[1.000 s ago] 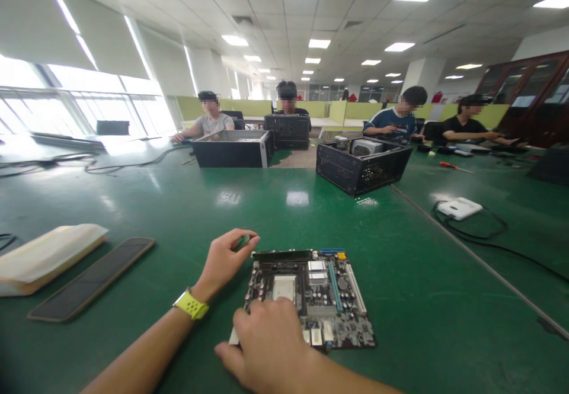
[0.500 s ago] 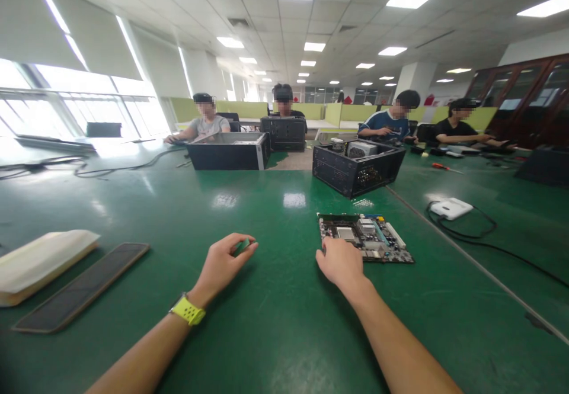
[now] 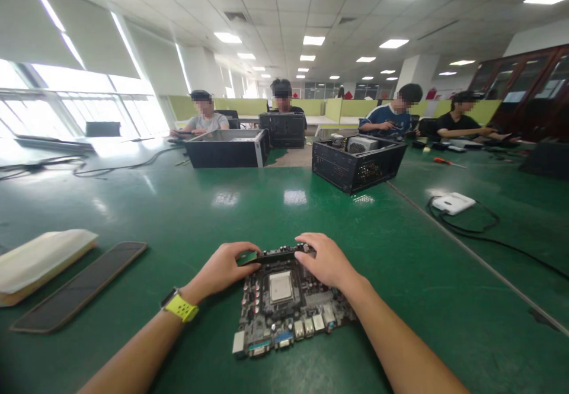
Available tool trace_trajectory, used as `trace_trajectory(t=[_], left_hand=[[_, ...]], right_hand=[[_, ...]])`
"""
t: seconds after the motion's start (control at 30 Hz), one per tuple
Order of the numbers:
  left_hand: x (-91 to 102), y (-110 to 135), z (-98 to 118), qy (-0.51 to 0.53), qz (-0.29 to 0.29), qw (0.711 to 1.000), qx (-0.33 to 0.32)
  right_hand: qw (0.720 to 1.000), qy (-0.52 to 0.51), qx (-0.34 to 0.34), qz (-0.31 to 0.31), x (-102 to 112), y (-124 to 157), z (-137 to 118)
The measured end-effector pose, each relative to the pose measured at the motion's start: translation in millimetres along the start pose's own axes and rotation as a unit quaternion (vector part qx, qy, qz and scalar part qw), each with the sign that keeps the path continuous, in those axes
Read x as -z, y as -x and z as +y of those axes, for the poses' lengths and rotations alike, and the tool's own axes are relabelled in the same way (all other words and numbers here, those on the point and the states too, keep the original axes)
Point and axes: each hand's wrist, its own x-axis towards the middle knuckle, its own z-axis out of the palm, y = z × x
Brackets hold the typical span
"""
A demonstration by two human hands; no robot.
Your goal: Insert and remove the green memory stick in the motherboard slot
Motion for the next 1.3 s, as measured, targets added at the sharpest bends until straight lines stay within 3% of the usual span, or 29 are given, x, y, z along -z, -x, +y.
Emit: trace_trajectory(t=[0.27, 0.6, 0.83, 1.3], left_hand=[[2.8, 1, 6, 0.039, -0.004, 0.999, -0.036], [1.0, 3, 11, 0.052, 0.035, 0.998, -0.021], [-2.1, 3, 8, -0.004, 0.043, 0.999, -0.006], [-1.9, 3, 10, 0.005, 0.041, 0.999, -0.015]], right_hand=[[0.997, 0.044, -0.023, -0.057, 1, 5, 0], [1.000, 0.020, -0.009, -0.012, 8, 3, -5], [0.998, 0.059, -0.015, -0.036, 6, 2, 11], [0.996, 0.058, -0.036, -0.056, 13, 3, 17]])
